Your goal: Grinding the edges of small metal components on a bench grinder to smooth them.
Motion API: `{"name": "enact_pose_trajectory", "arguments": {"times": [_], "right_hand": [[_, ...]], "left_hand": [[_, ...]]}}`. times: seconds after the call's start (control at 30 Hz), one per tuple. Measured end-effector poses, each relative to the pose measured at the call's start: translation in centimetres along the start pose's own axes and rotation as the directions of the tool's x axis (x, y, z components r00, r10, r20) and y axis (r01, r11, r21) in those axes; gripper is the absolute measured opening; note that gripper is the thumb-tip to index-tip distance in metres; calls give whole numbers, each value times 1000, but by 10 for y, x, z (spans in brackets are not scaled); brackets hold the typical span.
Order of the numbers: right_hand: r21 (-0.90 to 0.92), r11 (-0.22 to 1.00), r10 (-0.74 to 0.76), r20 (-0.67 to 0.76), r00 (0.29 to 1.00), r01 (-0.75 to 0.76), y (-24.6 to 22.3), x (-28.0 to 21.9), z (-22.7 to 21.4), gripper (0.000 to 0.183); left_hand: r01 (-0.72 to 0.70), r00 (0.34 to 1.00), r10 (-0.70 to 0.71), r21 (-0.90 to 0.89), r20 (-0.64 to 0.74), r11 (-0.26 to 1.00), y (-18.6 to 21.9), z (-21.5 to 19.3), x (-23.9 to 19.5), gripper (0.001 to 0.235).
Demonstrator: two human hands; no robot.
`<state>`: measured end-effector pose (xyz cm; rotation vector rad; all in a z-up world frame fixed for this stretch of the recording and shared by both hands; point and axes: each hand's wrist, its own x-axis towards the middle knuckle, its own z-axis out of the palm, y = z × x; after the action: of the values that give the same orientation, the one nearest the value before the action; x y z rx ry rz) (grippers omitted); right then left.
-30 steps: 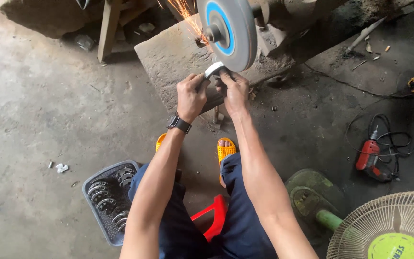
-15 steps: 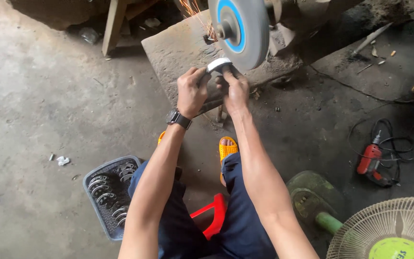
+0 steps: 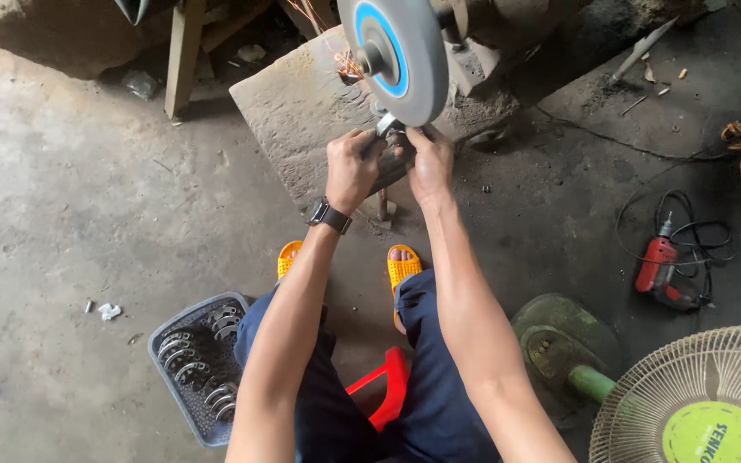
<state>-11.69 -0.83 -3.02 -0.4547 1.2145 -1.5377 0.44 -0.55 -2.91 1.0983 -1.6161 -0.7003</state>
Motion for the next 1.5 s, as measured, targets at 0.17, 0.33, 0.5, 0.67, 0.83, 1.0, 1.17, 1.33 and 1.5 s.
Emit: {"name": "enact_pose_trajectory", "arguments": {"times": [0.17, 0.33, 0.5, 0.67, 0.83, 1.0, 1.17, 1.33, 1.5], "right_hand": [[-151, 987, -39, 75, 996, 50, 0, -10, 17, 10], [-120, 993, -10, 39, 999, 14, -7, -16, 18, 14], [41, 999, 28, -92, 995, -24, -12, -16, 13, 14], [6, 1000, 31, -57, 998, -31, 8, -9, 18, 14], [-72, 997, 22, 54, 998, -18, -5, -28, 39, 14], [-85, 993, 89, 133, 987, -78, -10, -36, 33, 9], [-114, 993, 41, 131, 991, -26, -16, -32, 21, 10], [-172, 985, -1, 90, 996, 17, -15, -21, 13, 12], [-240, 969, -32, 95, 995, 54, -14, -24, 22, 14]], "left_hand": [[34, 999, -33, 32, -39, 999, 1, -18, -7, 9], [16, 998, -13, 48, -59, 999, 15, -19, 0, 7], [-52, 996, 53, 18, -74, 999, 8, -3, 10, 7], [-19, 994, 23, 40, -104, 999, 17, -19, 3, 8], [14, 993, -8, 52, -120, 999, 15, -37, -5, 7], [42, 998, -36, 122, -54, 992, 9, -47, -12, 5], [51, 999, -51, 97, -7, 994, 12, -34, -9, 6], [75, 997, -75, 69, -2, 995, 11, -20, -6, 4], [91, 995, -86, 109, -44, 990, 12, -29, -8, 4]]}}
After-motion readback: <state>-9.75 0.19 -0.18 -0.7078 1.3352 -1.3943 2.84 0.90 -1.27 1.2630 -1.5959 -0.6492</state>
